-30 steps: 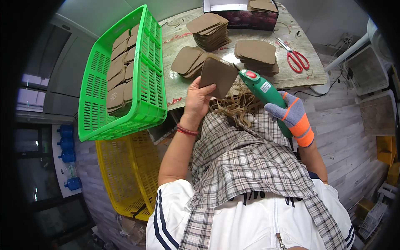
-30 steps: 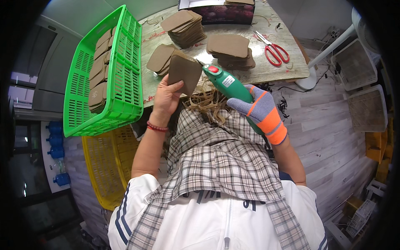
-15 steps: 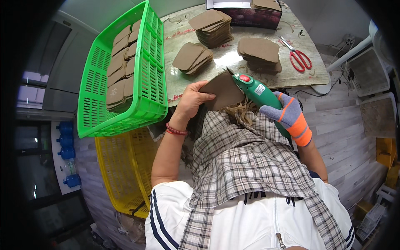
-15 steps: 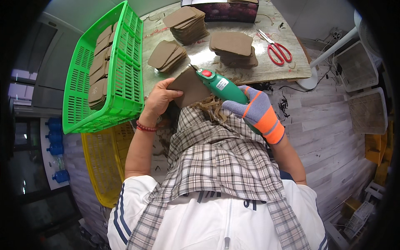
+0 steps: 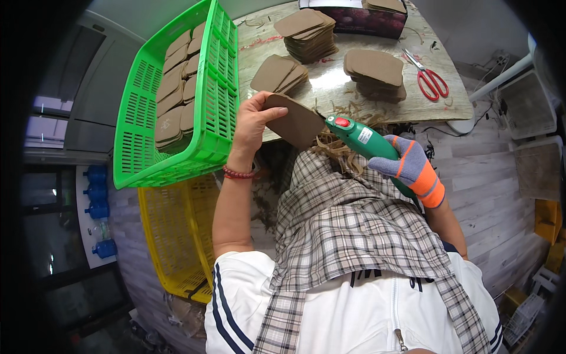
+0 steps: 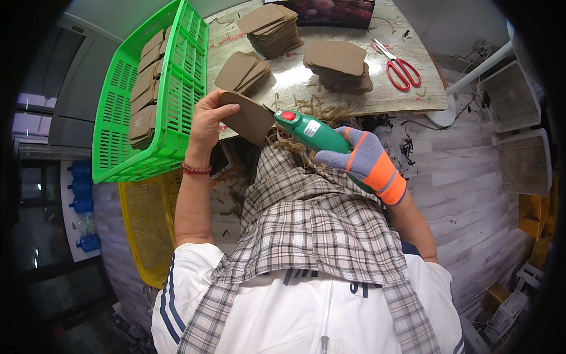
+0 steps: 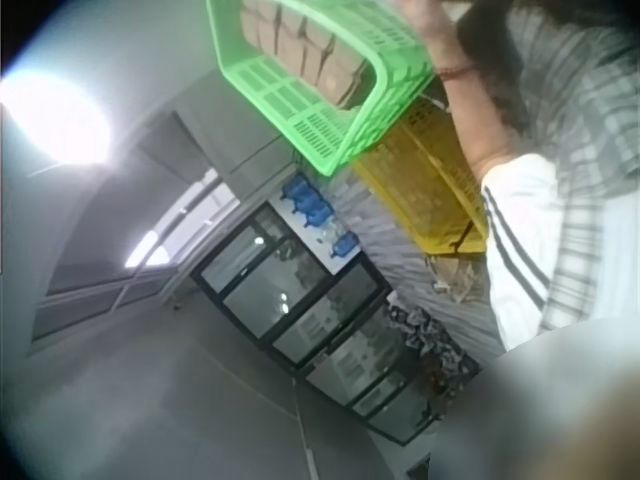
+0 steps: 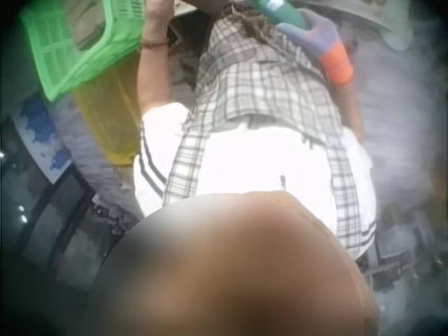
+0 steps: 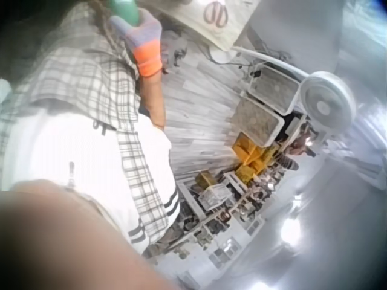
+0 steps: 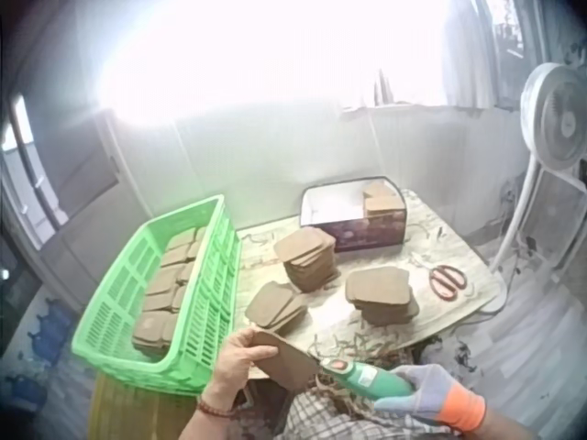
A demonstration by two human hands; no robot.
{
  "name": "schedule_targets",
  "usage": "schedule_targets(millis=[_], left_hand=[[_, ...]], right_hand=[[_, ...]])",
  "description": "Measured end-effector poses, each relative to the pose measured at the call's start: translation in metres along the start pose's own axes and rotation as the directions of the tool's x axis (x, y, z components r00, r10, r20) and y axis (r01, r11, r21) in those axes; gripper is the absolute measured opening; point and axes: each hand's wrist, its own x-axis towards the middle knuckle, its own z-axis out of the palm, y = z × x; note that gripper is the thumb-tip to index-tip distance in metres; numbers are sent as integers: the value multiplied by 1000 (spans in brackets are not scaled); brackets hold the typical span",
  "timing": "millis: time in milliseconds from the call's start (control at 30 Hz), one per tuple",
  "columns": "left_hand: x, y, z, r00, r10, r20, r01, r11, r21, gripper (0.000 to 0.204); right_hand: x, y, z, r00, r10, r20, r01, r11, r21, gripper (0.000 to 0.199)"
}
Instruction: The person uses a green rotary tool to smooth the edges of small rectangular cardboard pieces. They handle the pieces one at a time, rotating them to treat each edge, then place the finished pieces into a nearby box.
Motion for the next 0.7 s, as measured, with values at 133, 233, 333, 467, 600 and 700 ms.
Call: schedule_targets(millis=[133, 233, 333, 467, 600, 700], left_hand=[[0, 4, 12, 994, -74, 79, 73, 997, 13, 19], [0, 5, 21, 980, -127, 151, 122, 992, 40, 19], [1, 5, 29, 956, -173, 235, 152, 983, 105, 19], [2, 3, 38, 908, -244, 342, 186, 964, 192, 26], [6, -1, 49, 887, -270, 374, 171, 945, 277, 38], [17, -9, 42, 924, -269, 273, 182, 935, 304, 42]], right_hand=[[1, 0, 1, 999, -52, -8, 51, 996, -79, 48], [3, 3, 1, 998, -67, -15, 65, 993, -98, 47], [2, 0, 2, 1000, -20, -20, 19, 999, -37, 47], [2, -7, 1, 1000, 18, 9, -17, 997, -79, 47], [2, -5, 3, 1000, 15, -7, -15, 1000, 20, 48], [0, 1, 2, 998, -55, -39, 55, 998, -9, 50]])
